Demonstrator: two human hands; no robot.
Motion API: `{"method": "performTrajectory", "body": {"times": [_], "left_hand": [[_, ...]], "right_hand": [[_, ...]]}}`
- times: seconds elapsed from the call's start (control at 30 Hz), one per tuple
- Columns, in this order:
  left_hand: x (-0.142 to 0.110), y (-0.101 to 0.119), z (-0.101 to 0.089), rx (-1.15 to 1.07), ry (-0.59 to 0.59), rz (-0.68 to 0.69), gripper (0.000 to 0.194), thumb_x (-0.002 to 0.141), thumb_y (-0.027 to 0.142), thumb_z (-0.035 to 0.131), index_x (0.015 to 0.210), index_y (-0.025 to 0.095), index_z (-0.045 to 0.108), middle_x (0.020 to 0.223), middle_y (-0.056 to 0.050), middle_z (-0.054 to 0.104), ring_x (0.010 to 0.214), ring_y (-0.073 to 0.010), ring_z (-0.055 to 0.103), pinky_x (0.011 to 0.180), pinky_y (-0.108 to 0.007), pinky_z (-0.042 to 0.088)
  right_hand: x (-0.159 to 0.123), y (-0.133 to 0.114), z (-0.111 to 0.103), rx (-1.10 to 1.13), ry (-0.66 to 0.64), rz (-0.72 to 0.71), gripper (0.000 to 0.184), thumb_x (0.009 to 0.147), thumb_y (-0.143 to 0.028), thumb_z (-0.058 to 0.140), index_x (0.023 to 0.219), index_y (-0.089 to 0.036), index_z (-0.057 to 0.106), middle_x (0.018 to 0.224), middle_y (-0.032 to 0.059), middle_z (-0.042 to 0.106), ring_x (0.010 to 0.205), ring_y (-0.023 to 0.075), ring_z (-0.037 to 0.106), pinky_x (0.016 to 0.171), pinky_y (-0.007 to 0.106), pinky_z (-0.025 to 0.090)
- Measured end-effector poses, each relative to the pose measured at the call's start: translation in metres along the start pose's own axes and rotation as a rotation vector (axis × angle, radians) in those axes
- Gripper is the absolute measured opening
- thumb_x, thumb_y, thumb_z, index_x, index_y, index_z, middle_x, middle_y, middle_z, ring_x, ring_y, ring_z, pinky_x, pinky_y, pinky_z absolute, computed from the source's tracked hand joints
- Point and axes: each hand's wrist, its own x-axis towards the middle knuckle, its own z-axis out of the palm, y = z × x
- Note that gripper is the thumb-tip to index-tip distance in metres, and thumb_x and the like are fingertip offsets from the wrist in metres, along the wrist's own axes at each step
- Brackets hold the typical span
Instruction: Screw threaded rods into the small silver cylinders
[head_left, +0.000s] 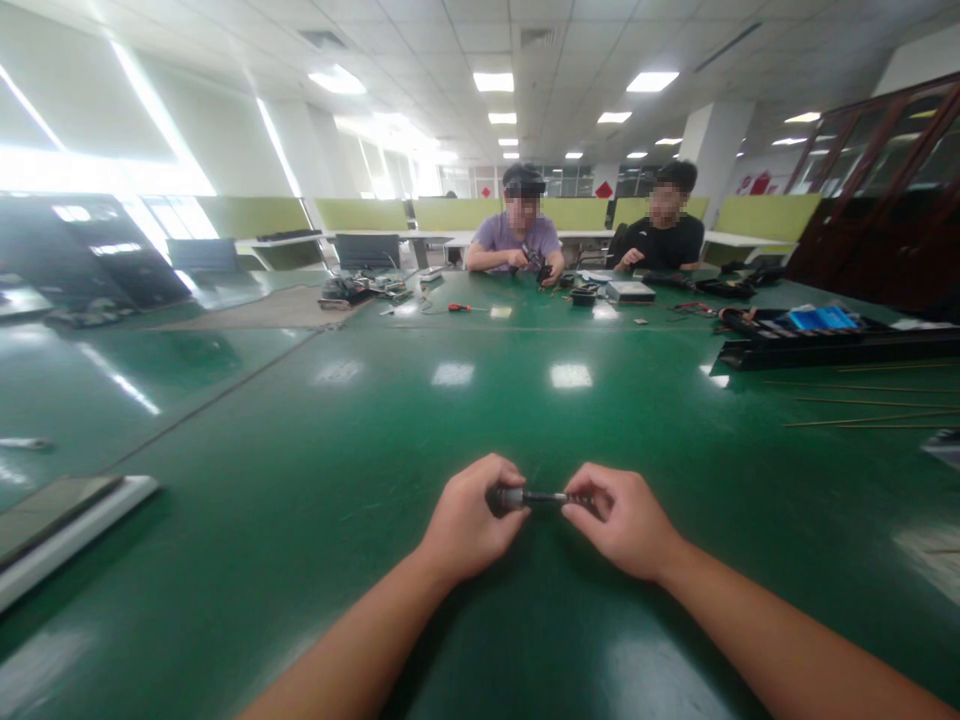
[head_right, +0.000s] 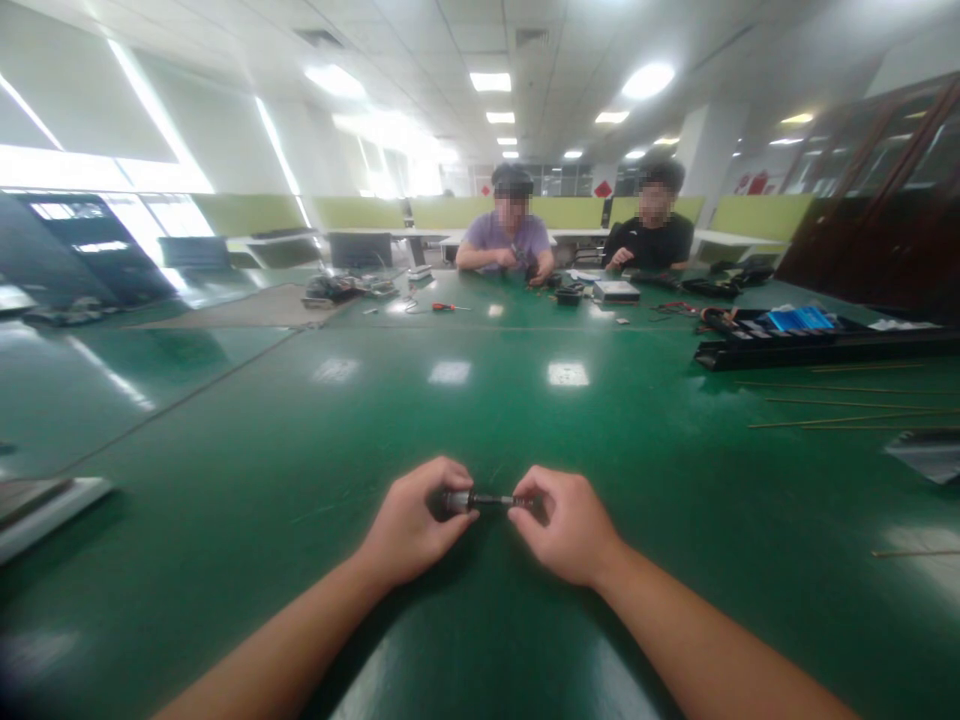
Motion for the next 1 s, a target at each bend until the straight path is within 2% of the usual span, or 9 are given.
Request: {"method": "performTrajectory", "body": {"times": [0.47, 0.63, 0.73, 0.8, 0.9, 1.0], "left_hand": [[0.003, -0.002, -0.002, 0.002, 0.063, -0.030, 0.020, 0.069, 0.012, 0.072, 0.084, 0.017, 0.060, 0.089, -0.003, 0.066, 0.081, -0.0179, 0.062, 0.074, -0.030, 0.048], [0.004, -0.004, -0.003, 0.028, 0.092, -0.057, 0.020, 0.070, 0.019, 0.075, 0.086, 0.018, 0.062, 0.089, -0.004, 0.067, 0.082, -0.0192, 0.063, 0.075, -0.031, 0.049], [0.007, -0.006, -0.007, 0.127, 0.238, -0.147, 0.025, 0.071, 0.031, 0.078, 0.088, 0.019, 0.066, 0.088, -0.004, 0.068, 0.084, -0.0216, 0.064, 0.078, -0.034, 0.051], [0.009, -0.008, -0.010, 0.115, 0.348, -0.254, 0.030, 0.072, 0.040, 0.078, 0.090, 0.019, 0.067, 0.086, -0.004, 0.070, 0.082, -0.0221, 0.065, 0.078, -0.035, 0.051], [0.010, -0.012, -0.019, -0.133, 0.442, -0.457, 0.045, 0.077, 0.046, 0.073, 0.111, 0.018, 0.064, 0.092, -0.007, 0.073, 0.085, -0.0224, 0.069, 0.083, -0.036, 0.053], [0.005, -0.011, -0.039, -0.363, 0.492, -0.600, 0.058, 0.079, 0.048, 0.069, 0.125, 0.015, 0.058, 0.106, -0.011, 0.073, 0.100, -0.0244, 0.068, 0.096, -0.040, 0.050]], "right_hand": [[-0.001, 0.001, 0.003, -0.011, -0.011, -0.025, 0.004, 0.077, -0.023, 0.065, 0.078, -0.019, 0.064, 0.052, -0.0052, 0.048, 0.047, 0.0106, 0.039, 0.052, 0.023, 0.032], [0.001, 0.003, 0.004, -0.004, 0.007, -0.026, 0.004, 0.076, -0.022, 0.065, 0.078, -0.019, 0.065, 0.054, -0.0046, 0.051, 0.048, 0.0108, 0.041, 0.053, 0.023, 0.033], [0.003, 0.007, 0.005, 0.012, 0.019, -0.005, 0.006, 0.077, -0.023, 0.065, 0.079, -0.018, 0.065, 0.054, -0.0046, 0.051, 0.048, 0.0108, 0.041, 0.052, 0.023, 0.033], [0.004, 0.009, 0.006, 0.032, 0.028, 0.011, 0.007, 0.077, -0.024, 0.065, 0.080, -0.018, 0.066, 0.055, -0.0044, 0.052, 0.049, 0.0108, 0.042, 0.051, 0.023, 0.033], [0.006, 0.012, 0.007, 0.053, 0.038, 0.022, 0.008, 0.077, -0.024, 0.065, 0.080, -0.017, 0.066, 0.057, -0.0037, 0.054, 0.050, 0.0108, 0.043, 0.051, 0.022, 0.034], [0.007, 0.011, 0.007, 0.053, 0.041, 0.012, 0.008, 0.077, -0.024, 0.066, 0.080, -0.017, 0.066, 0.060, -0.0029, 0.057, 0.052, 0.0109, 0.045, 0.052, 0.022, 0.035]]}}
